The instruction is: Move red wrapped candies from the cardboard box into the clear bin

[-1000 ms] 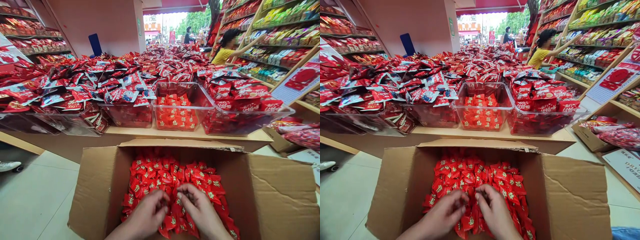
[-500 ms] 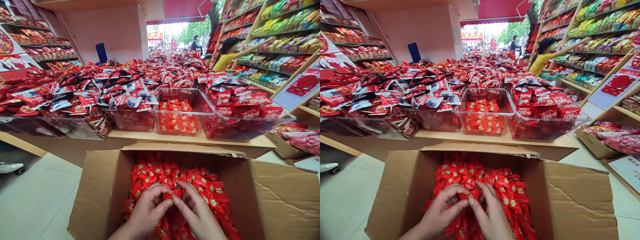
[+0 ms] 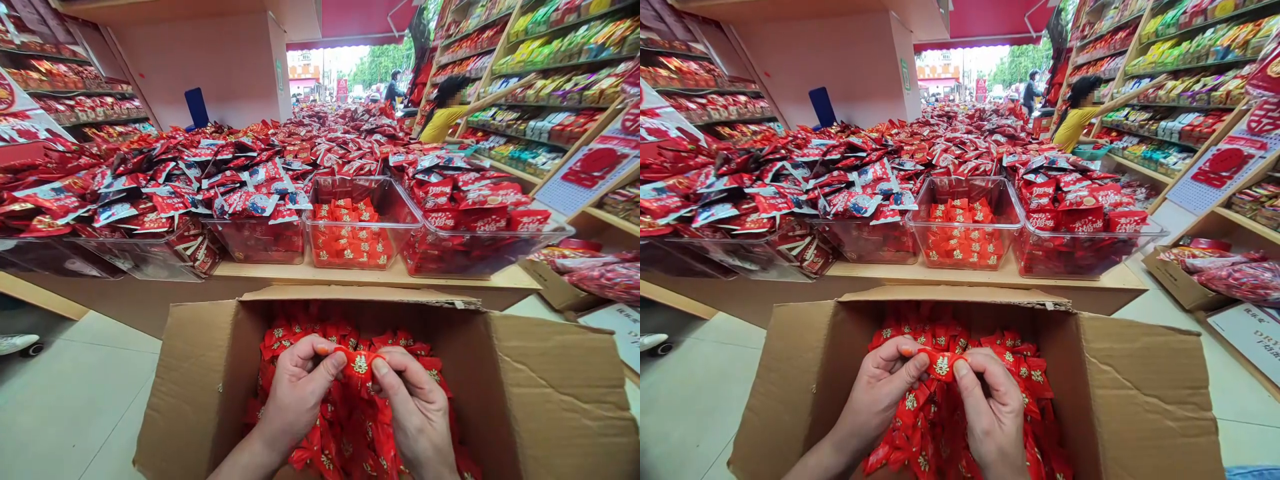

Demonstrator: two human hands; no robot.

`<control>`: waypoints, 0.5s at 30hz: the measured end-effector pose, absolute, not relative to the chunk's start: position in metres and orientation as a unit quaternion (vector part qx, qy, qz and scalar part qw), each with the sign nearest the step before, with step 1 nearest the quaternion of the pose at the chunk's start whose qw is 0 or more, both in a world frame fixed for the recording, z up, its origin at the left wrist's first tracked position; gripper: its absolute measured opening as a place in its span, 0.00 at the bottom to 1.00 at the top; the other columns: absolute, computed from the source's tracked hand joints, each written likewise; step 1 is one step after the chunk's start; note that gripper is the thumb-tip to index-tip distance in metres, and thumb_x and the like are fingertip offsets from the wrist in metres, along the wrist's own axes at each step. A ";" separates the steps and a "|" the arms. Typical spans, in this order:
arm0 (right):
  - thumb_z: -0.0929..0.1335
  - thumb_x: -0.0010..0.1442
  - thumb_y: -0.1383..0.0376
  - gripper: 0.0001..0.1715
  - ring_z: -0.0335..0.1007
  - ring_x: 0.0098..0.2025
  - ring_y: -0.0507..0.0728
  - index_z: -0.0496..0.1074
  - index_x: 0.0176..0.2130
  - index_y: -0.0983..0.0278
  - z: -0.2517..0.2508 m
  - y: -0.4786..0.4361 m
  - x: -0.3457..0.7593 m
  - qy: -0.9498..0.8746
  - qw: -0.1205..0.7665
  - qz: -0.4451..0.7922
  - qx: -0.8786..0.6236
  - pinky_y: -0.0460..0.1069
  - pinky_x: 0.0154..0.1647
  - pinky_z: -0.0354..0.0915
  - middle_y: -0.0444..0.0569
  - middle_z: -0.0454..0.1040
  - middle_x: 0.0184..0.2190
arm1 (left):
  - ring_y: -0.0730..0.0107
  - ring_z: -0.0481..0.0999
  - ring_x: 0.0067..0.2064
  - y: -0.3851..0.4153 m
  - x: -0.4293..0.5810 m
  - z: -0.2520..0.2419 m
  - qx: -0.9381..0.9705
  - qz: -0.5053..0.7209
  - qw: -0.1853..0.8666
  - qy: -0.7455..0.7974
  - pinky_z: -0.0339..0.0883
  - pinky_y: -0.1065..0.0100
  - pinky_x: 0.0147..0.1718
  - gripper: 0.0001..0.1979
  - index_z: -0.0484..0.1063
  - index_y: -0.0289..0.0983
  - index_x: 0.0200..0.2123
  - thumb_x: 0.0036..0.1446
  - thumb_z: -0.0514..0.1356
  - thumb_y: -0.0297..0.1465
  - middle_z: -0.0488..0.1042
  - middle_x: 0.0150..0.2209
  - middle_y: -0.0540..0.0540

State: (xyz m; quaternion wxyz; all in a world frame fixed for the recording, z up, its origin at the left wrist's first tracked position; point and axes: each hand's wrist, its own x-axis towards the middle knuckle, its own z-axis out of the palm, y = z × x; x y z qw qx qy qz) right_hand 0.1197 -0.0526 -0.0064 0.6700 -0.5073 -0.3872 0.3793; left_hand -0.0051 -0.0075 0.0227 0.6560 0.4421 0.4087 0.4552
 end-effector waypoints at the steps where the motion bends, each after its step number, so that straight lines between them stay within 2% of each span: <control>1: 0.67 0.52 0.64 0.05 0.59 0.26 0.50 0.71 0.25 0.62 -0.007 -0.053 0.118 -0.369 0.688 0.376 -0.499 0.44 0.26 0.58 0.43 0.66 0.26 | 0.80 0.64 0.24 -0.009 -0.003 0.024 0.437 0.459 0.657 0.408 0.60 0.78 0.25 0.06 0.69 0.36 0.22 0.44 0.64 0.29 0.69 0.21 0.56; 5: 0.68 0.50 0.62 0.05 0.57 0.23 0.49 0.70 0.25 0.61 -0.012 -0.055 0.111 -0.264 0.743 0.409 -0.460 0.43 0.21 0.58 0.42 0.65 0.22 | 0.79 0.64 0.23 -0.015 0.003 0.024 0.408 0.469 0.669 0.407 0.61 0.77 0.24 0.07 0.68 0.36 0.22 0.44 0.64 0.30 0.68 0.20 0.55; 9: 0.69 0.49 0.62 0.05 0.60 0.22 0.49 0.72 0.29 0.61 -0.017 -0.054 0.115 -0.298 0.696 0.443 -0.480 0.43 0.22 0.60 0.42 0.67 0.23 | 0.77 0.64 0.25 -0.012 0.001 0.016 0.459 0.465 0.640 0.404 0.60 0.76 0.26 0.06 0.69 0.37 0.23 0.45 0.63 0.30 0.67 0.22 0.54; 12: 0.70 0.48 0.61 0.08 0.62 0.24 0.50 0.73 0.33 0.60 -0.020 -0.053 0.119 -0.337 0.658 0.462 -0.490 0.44 0.25 0.61 0.43 0.70 0.25 | 0.75 0.65 0.28 -0.008 -0.004 0.009 0.526 0.454 0.600 0.395 0.60 0.75 0.28 0.04 0.70 0.37 0.23 0.47 0.62 0.30 0.66 0.24 0.53; 15: 0.70 0.48 0.61 0.05 0.63 0.26 0.51 0.74 0.27 0.60 -0.022 -0.051 0.118 -0.367 0.683 0.405 -0.485 0.43 0.27 0.60 0.43 0.68 0.22 | 0.74 0.65 0.28 -0.007 -0.010 0.005 0.554 0.447 0.585 0.390 0.60 0.74 0.28 0.03 0.70 0.38 0.25 0.49 0.60 0.30 0.66 0.24 0.52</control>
